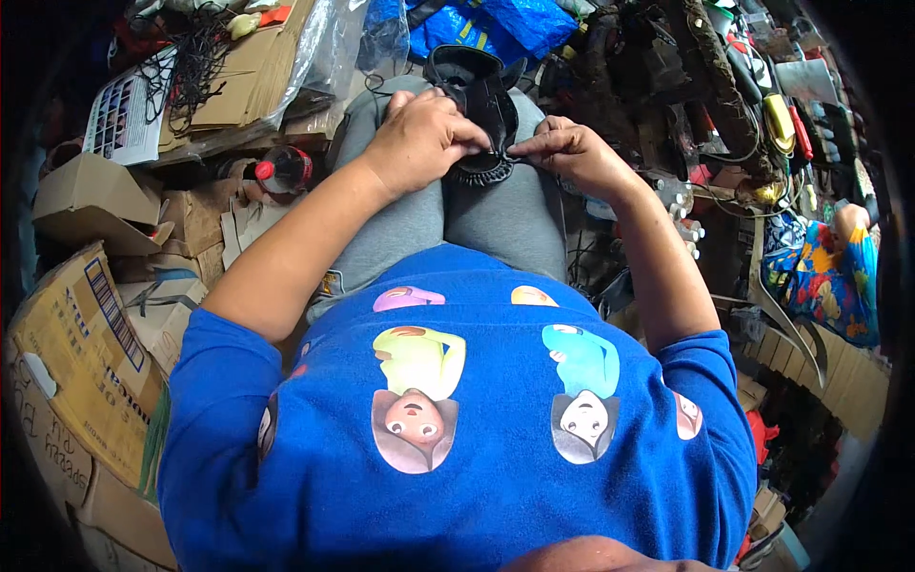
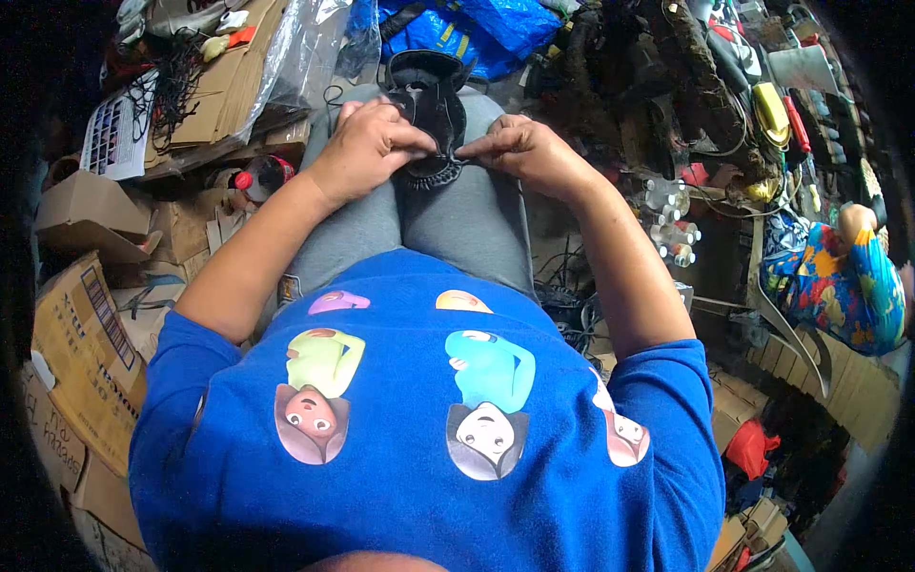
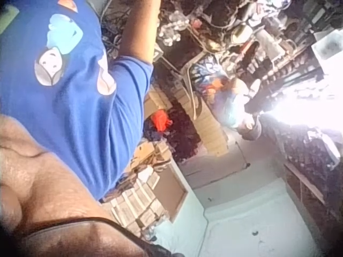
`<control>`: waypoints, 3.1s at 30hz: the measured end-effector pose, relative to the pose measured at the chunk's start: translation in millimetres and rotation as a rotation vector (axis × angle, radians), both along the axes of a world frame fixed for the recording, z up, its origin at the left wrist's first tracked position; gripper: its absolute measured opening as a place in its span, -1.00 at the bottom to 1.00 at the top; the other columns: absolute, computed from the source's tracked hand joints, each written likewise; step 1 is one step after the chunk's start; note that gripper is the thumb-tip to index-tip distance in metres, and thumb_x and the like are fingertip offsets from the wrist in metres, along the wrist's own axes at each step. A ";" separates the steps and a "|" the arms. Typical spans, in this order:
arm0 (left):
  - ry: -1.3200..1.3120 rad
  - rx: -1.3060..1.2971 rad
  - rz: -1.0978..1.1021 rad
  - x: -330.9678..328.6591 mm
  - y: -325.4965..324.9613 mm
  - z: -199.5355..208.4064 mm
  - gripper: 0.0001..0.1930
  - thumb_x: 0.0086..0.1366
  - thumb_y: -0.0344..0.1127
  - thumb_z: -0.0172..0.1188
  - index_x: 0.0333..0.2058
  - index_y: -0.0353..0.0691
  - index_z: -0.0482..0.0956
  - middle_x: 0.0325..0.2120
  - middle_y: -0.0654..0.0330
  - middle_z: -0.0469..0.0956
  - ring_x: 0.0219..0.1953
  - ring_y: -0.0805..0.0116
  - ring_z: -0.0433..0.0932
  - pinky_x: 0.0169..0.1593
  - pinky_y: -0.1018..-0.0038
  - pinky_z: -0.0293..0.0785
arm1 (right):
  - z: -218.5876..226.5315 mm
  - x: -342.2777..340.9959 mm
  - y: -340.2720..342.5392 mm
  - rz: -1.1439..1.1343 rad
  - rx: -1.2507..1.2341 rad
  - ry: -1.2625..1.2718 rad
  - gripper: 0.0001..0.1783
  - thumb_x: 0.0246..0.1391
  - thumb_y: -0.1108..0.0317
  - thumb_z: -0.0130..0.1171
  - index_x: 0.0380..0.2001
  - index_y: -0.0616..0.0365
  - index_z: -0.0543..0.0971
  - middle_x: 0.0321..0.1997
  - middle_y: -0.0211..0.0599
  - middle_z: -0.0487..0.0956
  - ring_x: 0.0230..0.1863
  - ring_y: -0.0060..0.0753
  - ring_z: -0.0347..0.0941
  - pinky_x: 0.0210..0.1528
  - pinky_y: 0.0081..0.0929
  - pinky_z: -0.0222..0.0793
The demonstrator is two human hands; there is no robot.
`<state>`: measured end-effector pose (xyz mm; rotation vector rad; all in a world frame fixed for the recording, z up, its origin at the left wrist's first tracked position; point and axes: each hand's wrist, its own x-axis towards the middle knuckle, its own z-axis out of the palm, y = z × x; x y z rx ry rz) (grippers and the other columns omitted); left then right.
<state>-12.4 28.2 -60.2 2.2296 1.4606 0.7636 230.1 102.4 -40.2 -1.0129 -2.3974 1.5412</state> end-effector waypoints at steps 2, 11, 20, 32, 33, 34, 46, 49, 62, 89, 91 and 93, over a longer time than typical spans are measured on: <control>-0.014 0.011 -0.028 0.4 0.2 2.6 -0.83 0.02 -0.30 0.29 -0.36 0.11 0.68 -0.50 0.36 0.45 -0.26 0.38 0.40 -0.12 0.38 0.12 | 2.6 -1.7 0.7 0.023 0.009 -0.023 -0.67 -0.06 0.54 0.19 -0.20 -0.04 0.67 -0.46 -0.47 0.40 -0.29 -0.55 0.32 -0.16 -0.60 0.27; -0.012 -0.146 0.175 8.3 -24.6 13.2 -0.80 0.04 -0.24 0.27 -0.29 0.08 0.65 -0.45 0.39 0.56 -0.19 0.41 0.40 -0.05 0.36 0.07 | 4.1 -3.0 -19.5 -0.236 -0.299 0.030 -0.68 -0.01 0.51 0.23 -0.12 0.15 0.59 -0.30 -0.51 0.58 -0.24 -0.70 0.42 -0.13 -0.63 0.36; -0.008 -0.360 0.229 26.0 -5.7 16.1 -0.84 0.04 -0.13 0.28 -0.42 0.01 0.57 -0.50 0.41 0.58 -0.19 0.42 0.42 -0.12 0.30 0.05 | 3.6 -15.5 -8.5 -0.235 -0.323 0.047 -0.79 0.00 0.48 0.24 -0.23 0.22 0.58 -0.35 -0.51 0.57 -0.28 -0.74 0.41 -0.17 -0.65 0.37; 0.153 -0.227 0.048 6.2 -8.8 30.5 -0.89 0.16 -0.20 0.16 -0.36 0.02 0.62 -0.46 0.27 0.58 -0.19 0.21 0.47 -0.09 0.15 0.19 | 1.2 9.2 1.9 -0.245 -0.384 0.096 -0.87 -0.01 0.40 0.28 -0.39 0.20 0.57 -0.39 -0.50 0.53 -0.34 -0.72 0.40 -0.25 -0.69 0.33; 0.130 -0.273 0.066 8.5 -8.3 28.7 -0.89 0.17 -0.22 0.15 -0.34 0.01 0.60 -0.44 0.25 0.59 -0.18 0.19 0.48 -0.09 0.13 0.21 | -1.0 8.3 0.1 -0.244 -0.383 0.097 -0.87 -0.01 0.40 0.28 -0.39 0.20 0.57 -0.39 -0.50 0.53 -0.34 -0.72 0.40 -0.25 -0.69 0.33; 0.106 -0.318 0.082 10.2 -7.7 26.7 -0.89 0.18 -0.24 0.13 -0.32 -0.01 0.58 -0.42 0.23 0.59 -0.17 0.17 0.50 -0.09 0.10 0.23 | -2.1 6.8 -3.0 -0.257 -0.374 0.134 -0.86 -0.01 0.41 0.29 -0.37 0.19 0.56 -0.35 -0.50 0.52 -0.32 -0.72 0.40 -0.24 -0.70 0.32; 0.221 -0.148 -0.068 15.9 -1.3 26.8 -0.90 0.14 -0.29 0.14 -0.34 0.00 0.57 -0.38 0.35 0.59 -0.20 0.28 0.46 -0.10 0.23 0.17 | 35.5 26.7 -5.3 -0.214 0.067 0.098 -0.87 -0.06 0.35 0.29 -0.45 0.17 0.59 -0.36 -0.44 0.44 -0.24 -0.56 0.37 -0.21 -0.56 0.29; 0.227 -0.110 -0.108 18.1 -0.5 24.3 -0.90 0.13 -0.29 0.15 -0.34 0.00 0.57 -0.40 0.36 0.59 -0.20 0.28 0.45 -0.09 0.24 0.15 | 8.8 25.1 23.5 -0.214 0.423 -0.077 -0.83 -0.06 0.36 0.27 -0.41 0.22 0.56 -0.23 -0.28 0.44 -0.23 -0.38 0.44 -0.15 -0.48 0.37; 0.303 0.025 -0.119 9.9 -3.6 21.3 -0.91 0.06 -0.36 0.12 -0.40 -0.04 0.51 -0.47 0.29 0.53 -0.24 0.26 0.45 -0.11 0.23 0.19 | 34.1 -29.7 -9.5 0.504 0.980 -0.506 -0.89 0.00 0.31 0.05 -0.34 -0.10 0.47 -0.50 -0.40 0.52 -0.29 -0.29 0.49 -0.15 -0.29 0.23; -0.402 0.314 0.923 -251.9 -114.0 91.4 -0.76 0.25 -0.51 -0.03 -0.14 -0.35 0.53 -0.22 0.17 0.57 -0.20 0.47 0.51 -0.13 0.56 0.43 | 7.2 198.5 13.8 -0.309 0.350 -0.590 -0.81 -0.06 0.38 0.19 -0.34 0.22 0.59 -0.30 -0.12 0.55 -0.23 -0.14 0.50 -0.17 -0.35 0.39; -0.426 0.419 0.971 -339.3 -156.3 103.2 -0.76 0.34 -0.35 -0.01 -0.15 -0.34 0.55 -0.25 0.18 0.58 -0.32 0.52 0.48 -0.19 0.62 0.40 | -5.7 238.6 11.1 -0.411 0.363 -0.710 -0.81 -0.08 0.39 0.20 -0.35 0.23 0.60 -0.31 -0.12 0.56 -0.24 -0.12 0.50 -0.17 -0.35 0.40; -0.401 0.473 1.024 -264.4 -123.5 104.7 -0.72 0.36 -0.27 -0.01 -0.14 -0.38 0.54 -0.25 0.15 0.59 -0.26 0.49 0.51 -0.16 0.59 0.41 | 0.4 240.4 -2.8 -0.350 0.485 -0.779 -0.81 -0.12 0.41 0.23 -0.36 0.21 0.62 -0.35 -0.11 0.58 -0.26 -0.12 0.52 -0.20 -0.36 0.42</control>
